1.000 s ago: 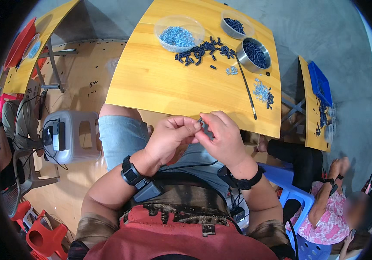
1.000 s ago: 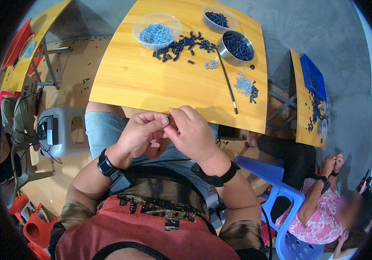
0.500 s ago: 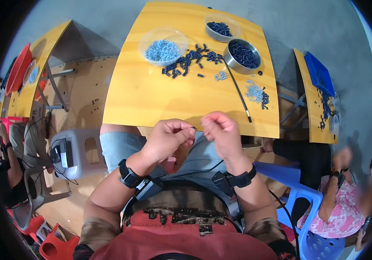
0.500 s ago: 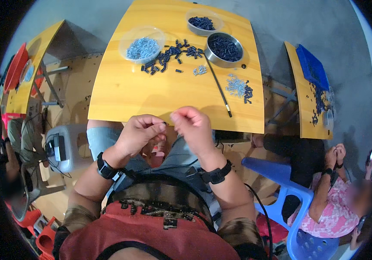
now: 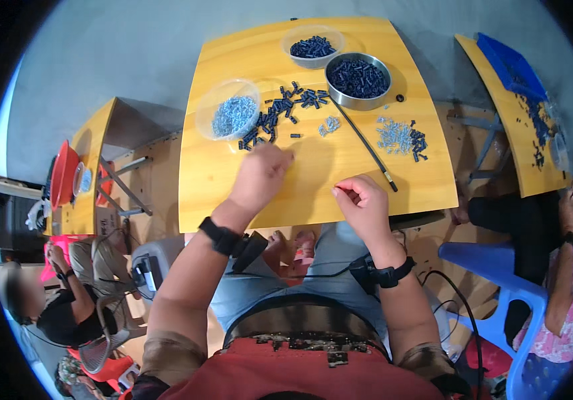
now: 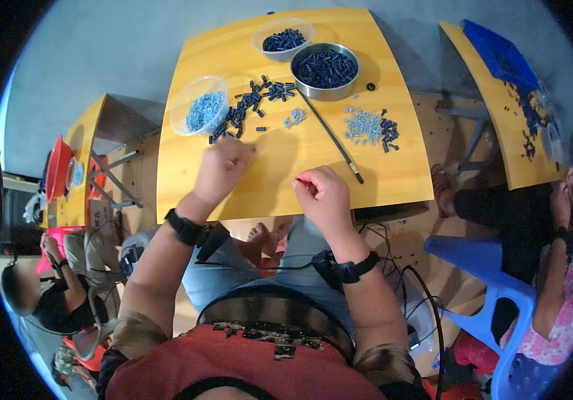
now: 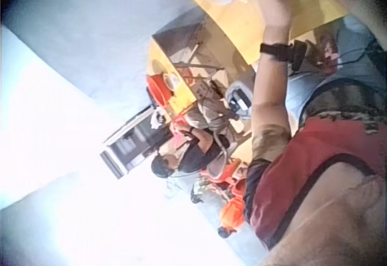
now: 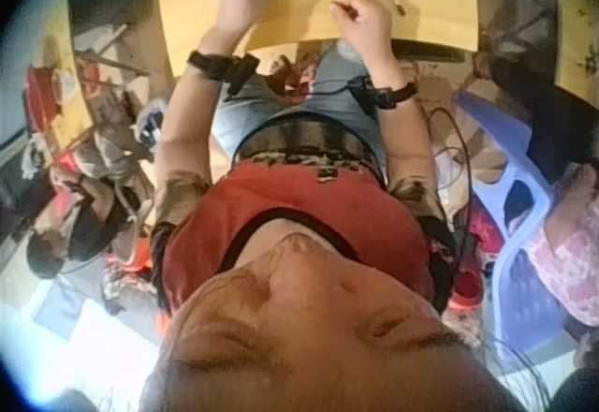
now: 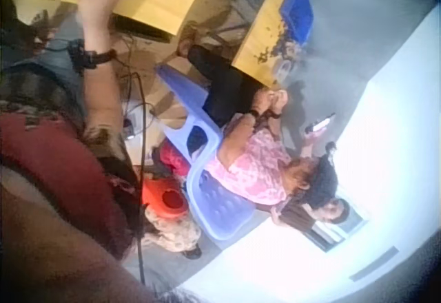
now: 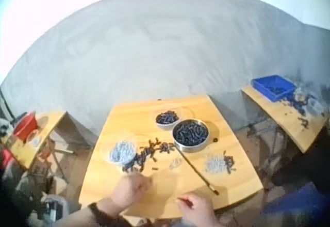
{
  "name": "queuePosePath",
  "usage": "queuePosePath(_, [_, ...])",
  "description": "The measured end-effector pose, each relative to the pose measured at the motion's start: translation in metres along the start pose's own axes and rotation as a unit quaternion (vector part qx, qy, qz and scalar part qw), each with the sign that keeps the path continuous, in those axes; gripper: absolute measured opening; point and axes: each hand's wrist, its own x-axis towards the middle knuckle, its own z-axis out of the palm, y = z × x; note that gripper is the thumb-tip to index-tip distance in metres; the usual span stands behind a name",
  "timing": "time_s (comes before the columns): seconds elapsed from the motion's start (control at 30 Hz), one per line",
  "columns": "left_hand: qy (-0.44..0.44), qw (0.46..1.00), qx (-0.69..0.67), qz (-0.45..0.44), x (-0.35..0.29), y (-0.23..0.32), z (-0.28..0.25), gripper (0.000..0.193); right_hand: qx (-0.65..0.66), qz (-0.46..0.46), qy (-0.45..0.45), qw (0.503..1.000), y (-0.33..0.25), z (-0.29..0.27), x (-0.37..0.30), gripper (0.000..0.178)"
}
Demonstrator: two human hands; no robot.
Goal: Assembling small plastic and metal components at a workbench.
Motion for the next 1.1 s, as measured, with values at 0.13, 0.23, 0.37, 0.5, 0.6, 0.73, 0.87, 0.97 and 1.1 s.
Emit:
queuePosePath(0.13, [0.071, 0.994, -0.007, -0.089, 0.012, 0.004, -0.002, 0.011, 0.048, 0.023, -0.022, 0.998, 0.000, -0.010, -0.001, 0.008])
queuePosePath(0.23, [-0.019, 0.993, -0.034, -0.114, 0.018, 0.019, 0.003, 0.010, 0.046, -0.039, 0.009, 0.998, 0.007, -0.010, 0.003, 0.007])
queuePosePath(0.37, [-0.097, 0.992, -0.008, -0.077, 0.017, 0.010, 0.005, 0.009, 0.044, -0.016, -0.005, 0.999, 0.003, -0.009, -0.004, 0.007])
queuePosePath(0.5, [-0.090, 0.995, -0.006, -0.053, 0.029, 0.017, 0.007, 0.007, 0.016, -0.062, 0.007, 0.998, 0.006, -0.015, -0.003, 0.008])
queuePosePath(0.6, [-0.068, 0.996, 0.007, -0.060, 0.030, 0.022, 0.002, 0.006, 0.004, -0.072, 0.000, 0.997, 0.006, -0.010, -0.005, 0.008])
queuePosePath(0.73, [-0.155, 0.980, 0.100, 0.076, 0.031, 0.000, 0.004, 0.007, 0.000, -0.084, -0.001, 0.996, 0.005, -0.009, -0.006, 0.008])
queuePosePath(0.87, [-0.222, 0.959, 0.134, 0.117, 0.035, 0.012, 0.009, 0.011, -0.023, -0.075, -0.004, 0.997, 0.007, -0.011, -0.006, 0.007])
queuePosePath(0.97, [-0.189, 0.969, 0.137, 0.085, 0.051, 0.015, -0.005, 0.011, -0.017, -0.087, 0.009, 0.996, 0.007, -0.011, -0.007, 0.008])
queuePosePath(1.1, [-0.252, 0.961, 0.049, 0.098, 0.030, 0.023, 0.006, 0.010, -0.022, -0.103, 0.005, 0.994, 0.008, -0.010, -0.007, 0.009])
